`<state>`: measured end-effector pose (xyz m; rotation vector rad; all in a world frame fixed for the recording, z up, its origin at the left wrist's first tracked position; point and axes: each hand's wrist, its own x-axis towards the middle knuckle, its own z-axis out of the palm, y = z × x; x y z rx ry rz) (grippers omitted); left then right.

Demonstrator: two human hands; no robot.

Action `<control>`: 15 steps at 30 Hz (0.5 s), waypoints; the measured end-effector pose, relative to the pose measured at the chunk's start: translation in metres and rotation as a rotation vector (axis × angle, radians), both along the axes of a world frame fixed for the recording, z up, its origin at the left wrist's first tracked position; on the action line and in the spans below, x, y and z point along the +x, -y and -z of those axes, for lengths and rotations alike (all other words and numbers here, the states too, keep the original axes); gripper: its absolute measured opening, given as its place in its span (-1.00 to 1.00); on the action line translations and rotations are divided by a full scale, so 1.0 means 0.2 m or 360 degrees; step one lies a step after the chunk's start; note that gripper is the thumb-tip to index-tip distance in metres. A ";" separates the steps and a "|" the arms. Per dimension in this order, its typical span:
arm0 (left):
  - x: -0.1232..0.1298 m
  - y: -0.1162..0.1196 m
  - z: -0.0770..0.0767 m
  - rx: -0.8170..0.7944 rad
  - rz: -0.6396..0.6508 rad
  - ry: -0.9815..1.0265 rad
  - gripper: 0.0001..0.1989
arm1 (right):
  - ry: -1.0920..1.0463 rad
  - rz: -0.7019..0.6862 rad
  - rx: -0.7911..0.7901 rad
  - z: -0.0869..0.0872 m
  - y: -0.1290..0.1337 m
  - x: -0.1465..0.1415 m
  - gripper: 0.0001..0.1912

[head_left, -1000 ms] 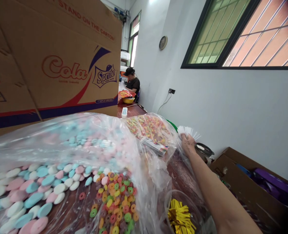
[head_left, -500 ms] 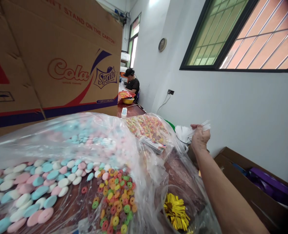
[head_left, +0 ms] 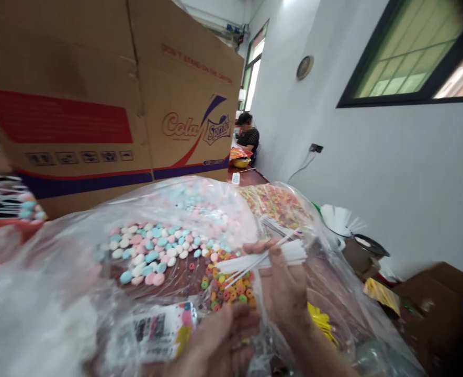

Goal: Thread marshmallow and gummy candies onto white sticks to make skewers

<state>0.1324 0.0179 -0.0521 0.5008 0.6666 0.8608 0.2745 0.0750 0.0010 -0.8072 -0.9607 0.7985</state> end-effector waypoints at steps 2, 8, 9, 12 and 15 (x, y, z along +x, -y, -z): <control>0.01 -0.07 -0.11 -0.0139 0.0021 0.0431 -0.37 | 0.0101 -0.0118 -0.0032 0.09 0.06 -0.14 -0.74; -0.06 -0.20 -0.26 -0.0630 -0.0543 0.0850 -0.61 | 0.0579 -0.0342 0.0260 0.25 0.20 -0.32 -0.84; -0.08 -0.21 -0.26 -0.0717 -0.0587 0.0776 -0.61 | 0.0678 -0.0380 0.0306 0.25 0.23 -0.33 -0.83; -0.12 -0.25 -0.27 -0.0717 -0.0734 0.0612 -0.65 | 0.0932 -0.0247 0.0454 0.21 0.30 -0.32 -0.76; -0.12 -0.25 -0.28 -0.0618 -0.0883 0.0584 -0.62 | 0.1152 0.0154 0.0670 0.19 0.32 -0.28 -0.59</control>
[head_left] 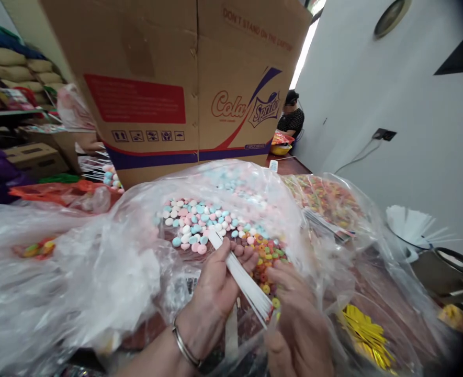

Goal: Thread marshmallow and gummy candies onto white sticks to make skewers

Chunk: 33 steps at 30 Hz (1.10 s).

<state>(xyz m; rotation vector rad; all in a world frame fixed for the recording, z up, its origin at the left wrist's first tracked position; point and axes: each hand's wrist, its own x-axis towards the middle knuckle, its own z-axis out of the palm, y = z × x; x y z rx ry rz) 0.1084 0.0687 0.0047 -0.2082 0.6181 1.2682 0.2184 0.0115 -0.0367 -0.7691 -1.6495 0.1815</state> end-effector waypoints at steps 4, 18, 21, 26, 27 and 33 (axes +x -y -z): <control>0.06 0.06 0.00 -0.0107 0.0127 0.0213 -0.61 | 0.0408 0.0199 0.0196 0.05 -0.06 0.01 -0.60; -0.04 0.21 0.19 0.0500 0.0690 -0.0743 -0.56 | -0.0234 -0.0256 -0.1684 0.01 -0.10 -0.09 -0.40; -0.08 0.23 0.22 0.0553 0.0704 -0.0931 -0.50 | -0.0181 -0.0348 -0.1736 0.00 -0.16 -0.12 -0.42; -0.28 0.20 0.25 0.0419 0.0453 -0.0832 -0.51 | -0.0045 -0.0266 -0.1366 -0.05 -0.30 -0.14 -0.57; -0.34 0.19 0.26 0.0391 0.0402 -0.0820 -0.52 | 0.0030 -0.0192 -0.1298 -0.06 -0.34 -0.15 -0.62; -0.54 0.17 0.33 0.0307 0.0070 -0.1056 -0.54 | 0.0988 -0.0148 -0.1138 -0.03 -0.56 -0.33 -0.78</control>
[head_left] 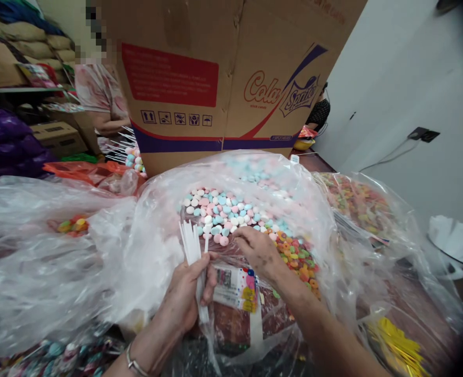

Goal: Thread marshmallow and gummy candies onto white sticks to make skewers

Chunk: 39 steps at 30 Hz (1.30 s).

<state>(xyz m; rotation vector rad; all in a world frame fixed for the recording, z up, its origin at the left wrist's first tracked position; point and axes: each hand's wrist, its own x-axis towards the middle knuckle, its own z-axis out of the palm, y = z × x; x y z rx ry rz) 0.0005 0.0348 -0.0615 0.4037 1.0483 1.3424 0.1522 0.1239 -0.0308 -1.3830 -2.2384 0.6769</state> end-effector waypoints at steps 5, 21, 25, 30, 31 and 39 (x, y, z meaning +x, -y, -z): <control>0.00 0.03 0.06 -0.0074 -0.0175 -0.0088 -0.51 | 0.0724 -0.0095 0.0054 0.08 -0.06 -0.19 -0.68; -0.01 0.04 0.10 0.0016 -0.0217 -0.0001 -0.75 | 0.0611 -0.0321 0.0378 0.19 -0.14 -0.24 -0.77; -0.01 0.04 0.09 -0.0041 -0.0173 -0.0033 -0.72 | 0.0652 -0.0373 0.0394 0.20 -0.14 -0.25 -0.77; -0.01 0.04 0.08 -0.0019 -0.0181 -0.0057 -0.65 | 0.0642 -0.0328 0.0410 0.21 -0.12 -0.22 -0.75; -0.01 0.04 0.08 -0.0013 -0.0181 -0.0058 -0.64 | 0.0653 -0.0348 0.0416 0.22 -0.12 -0.22 -0.76; 0.00 0.05 0.09 -0.0038 -0.0060 -0.0171 -0.61 | 0.0787 -0.0428 0.0493 0.21 -0.11 -0.23 -0.76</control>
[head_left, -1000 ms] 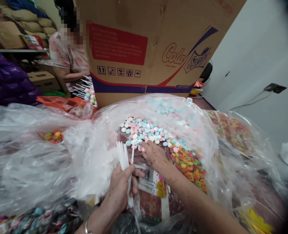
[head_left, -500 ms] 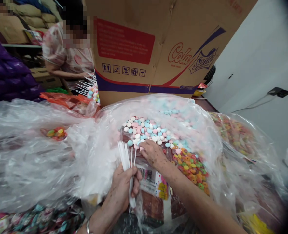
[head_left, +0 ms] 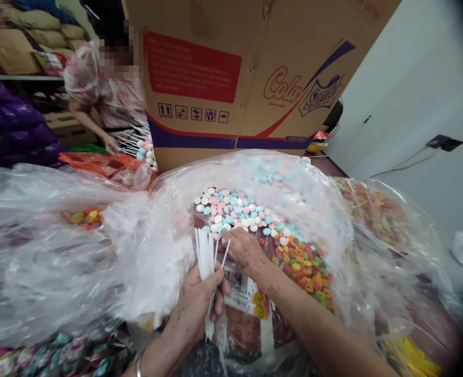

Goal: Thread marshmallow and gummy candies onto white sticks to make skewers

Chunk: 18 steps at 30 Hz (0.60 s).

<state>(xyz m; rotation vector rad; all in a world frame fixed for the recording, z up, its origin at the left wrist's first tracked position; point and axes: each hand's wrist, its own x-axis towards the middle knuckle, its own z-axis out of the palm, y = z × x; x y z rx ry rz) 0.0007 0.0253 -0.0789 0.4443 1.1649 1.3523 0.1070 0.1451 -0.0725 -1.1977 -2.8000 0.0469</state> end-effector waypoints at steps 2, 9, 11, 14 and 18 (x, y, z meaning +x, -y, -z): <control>0.00 0.00 0.00 -0.0020 0.0017 -0.0012 -0.61 | -0.0029 0.0092 0.0030 -0.03 0.01 0.02 -0.76; 0.01 0.01 -0.01 -0.0022 0.0037 -0.0058 -0.65 | 0.0047 0.0071 0.0021 -0.03 0.03 0.13 -0.80; 0.01 0.01 -0.01 -0.0023 0.0045 -0.0071 -0.66 | -0.0006 -0.0015 0.0056 0.02 0.03 0.15 -0.81; 0.01 0.01 0.00 -0.0019 0.0062 -0.0104 -0.67 | -0.0073 -0.0116 0.0121 0.07 0.03 0.15 -0.76; 0.02 0.00 0.02 -0.0007 0.0119 -0.0174 -0.70 | -0.0377 -0.0076 -0.0034 0.09 0.02 0.14 -0.71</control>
